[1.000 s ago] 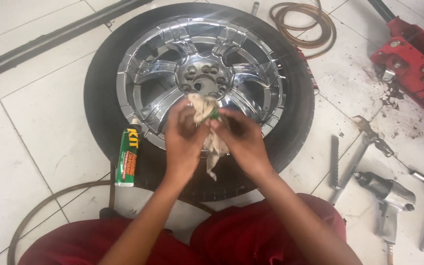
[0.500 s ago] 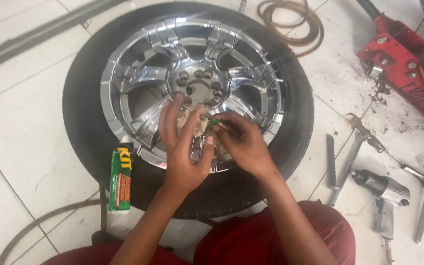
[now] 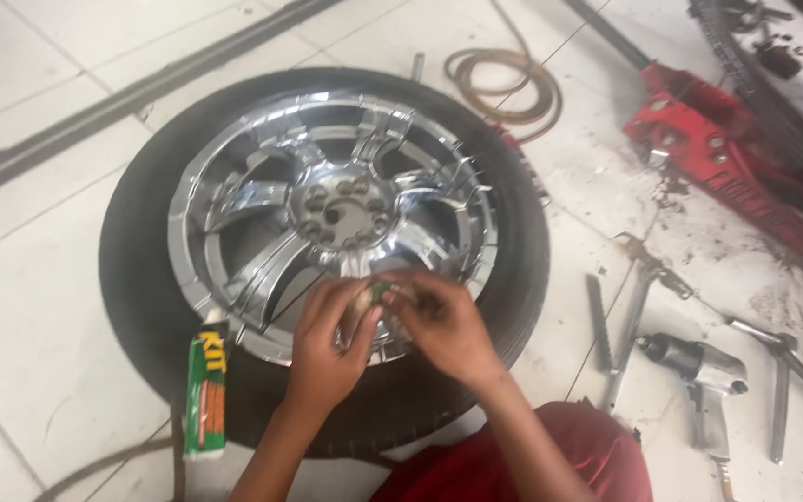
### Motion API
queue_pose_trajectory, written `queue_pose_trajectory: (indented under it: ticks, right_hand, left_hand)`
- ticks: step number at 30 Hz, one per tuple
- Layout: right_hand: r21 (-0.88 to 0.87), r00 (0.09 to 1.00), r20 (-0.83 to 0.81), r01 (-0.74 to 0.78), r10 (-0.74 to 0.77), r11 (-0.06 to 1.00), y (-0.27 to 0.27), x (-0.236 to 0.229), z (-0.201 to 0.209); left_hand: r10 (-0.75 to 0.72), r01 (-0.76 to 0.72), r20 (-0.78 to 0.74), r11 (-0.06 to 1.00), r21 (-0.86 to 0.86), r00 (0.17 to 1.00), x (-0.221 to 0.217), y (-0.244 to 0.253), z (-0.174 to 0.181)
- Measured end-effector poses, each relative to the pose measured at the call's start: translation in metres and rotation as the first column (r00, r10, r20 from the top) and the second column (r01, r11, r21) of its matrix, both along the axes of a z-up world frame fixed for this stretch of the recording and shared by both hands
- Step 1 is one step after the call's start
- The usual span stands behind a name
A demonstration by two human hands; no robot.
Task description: Polishing a chrome wheel rim using rubbing compound and a cloth.
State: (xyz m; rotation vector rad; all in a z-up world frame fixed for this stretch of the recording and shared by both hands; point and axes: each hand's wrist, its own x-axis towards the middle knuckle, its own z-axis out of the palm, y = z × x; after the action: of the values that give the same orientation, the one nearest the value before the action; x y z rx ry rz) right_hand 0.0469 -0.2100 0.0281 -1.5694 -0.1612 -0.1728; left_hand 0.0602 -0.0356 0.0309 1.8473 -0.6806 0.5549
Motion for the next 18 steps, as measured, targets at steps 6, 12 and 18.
queue_pose_trajectory:
  ticks: [6, 12, 18]
  right_hand:
    - [0.057, 0.998, 0.061, -0.011, 0.008, 0.998, -0.001, 0.004, -0.004]
    - [-0.084, 0.996, 0.049, 0.076, -0.072, 0.994, -0.001, 0.004, -0.001]
    - [0.016, 1.000, 0.014, -0.010, 0.009, 1.000, -0.002, 0.009, -0.010]
  left_hand:
    - [-0.005, 0.005, 0.000, 0.999, 0.048, 1.000, 0.005, -0.003, -0.007]
    - [-0.016, 0.016, -0.189, 1.000, -0.003, 0.982, 0.008, -0.008, 0.000]
    - [-0.015, 0.010, -0.169, 1.000, -0.030, 0.986, 0.009, -0.004, -0.002]
